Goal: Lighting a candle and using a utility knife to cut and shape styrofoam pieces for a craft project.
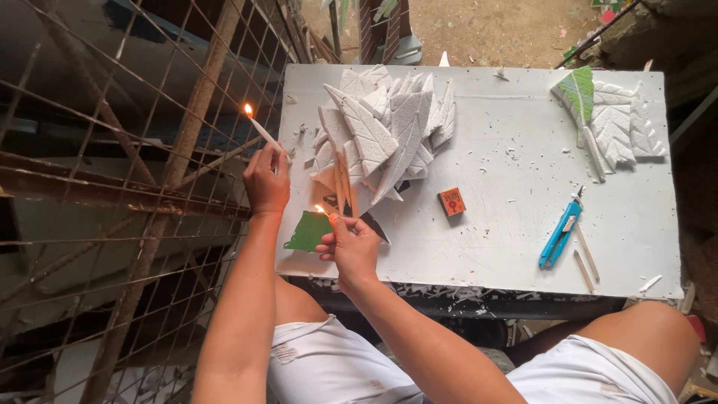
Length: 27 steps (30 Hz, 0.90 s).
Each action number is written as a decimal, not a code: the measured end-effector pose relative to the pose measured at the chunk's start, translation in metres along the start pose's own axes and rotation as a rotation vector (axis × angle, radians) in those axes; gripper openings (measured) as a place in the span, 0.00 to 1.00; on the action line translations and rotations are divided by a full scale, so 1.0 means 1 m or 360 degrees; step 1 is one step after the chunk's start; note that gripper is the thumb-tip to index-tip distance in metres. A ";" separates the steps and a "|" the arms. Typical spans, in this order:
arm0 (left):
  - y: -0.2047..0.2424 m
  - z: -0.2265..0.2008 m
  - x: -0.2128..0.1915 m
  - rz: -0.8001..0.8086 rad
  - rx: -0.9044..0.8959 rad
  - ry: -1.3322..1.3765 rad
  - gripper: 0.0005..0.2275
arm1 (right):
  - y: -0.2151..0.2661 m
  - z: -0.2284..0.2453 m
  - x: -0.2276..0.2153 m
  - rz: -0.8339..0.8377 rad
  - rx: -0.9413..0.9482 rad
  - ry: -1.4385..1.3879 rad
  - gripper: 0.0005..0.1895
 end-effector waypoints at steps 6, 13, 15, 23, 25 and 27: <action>0.008 0.004 0.001 0.0049 -0.0130 0.0081 0.09 | 0.003 -0.001 -0.002 0.0001 -0.0003 -0.0003 0.12; 0.005 -0.012 -0.014 0.0082 -0.0216 0.0233 0.16 | 0.004 -0.001 -0.005 0.0004 -0.0008 0.0007 0.11; 0.013 -0.012 -0.014 0.0012 -0.0284 0.0240 0.16 | 0.001 -0.003 -0.012 0.0038 0.0003 0.0000 0.11; 0.053 -0.047 -0.058 0.0005 -0.0508 0.0247 0.14 | 0.034 0.114 -0.165 0.0585 -0.0177 0.0583 0.09; 0.063 -0.058 -0.071 0.0039 -0.0540 0.0265 0.14 | 0.035 0.149 -0.235 0.0641 -0.0248 0.0629 0.06; 0.066 -0.077 -0.077 0.0205 -0.0478 0.0282 0.12 | 0.025 0.181 -0.311 -0.0126 -0.0562 0.0840 0.08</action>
Point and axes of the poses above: each hand's wrist, its own y-axis away from the middle knuckle, its own x-axis out of the palm, z = x × y, the point moved 1 cm from there along -y, towards the middle knuckle, and after that the axes turned 10 degrees about z, right-handed, at the moved point
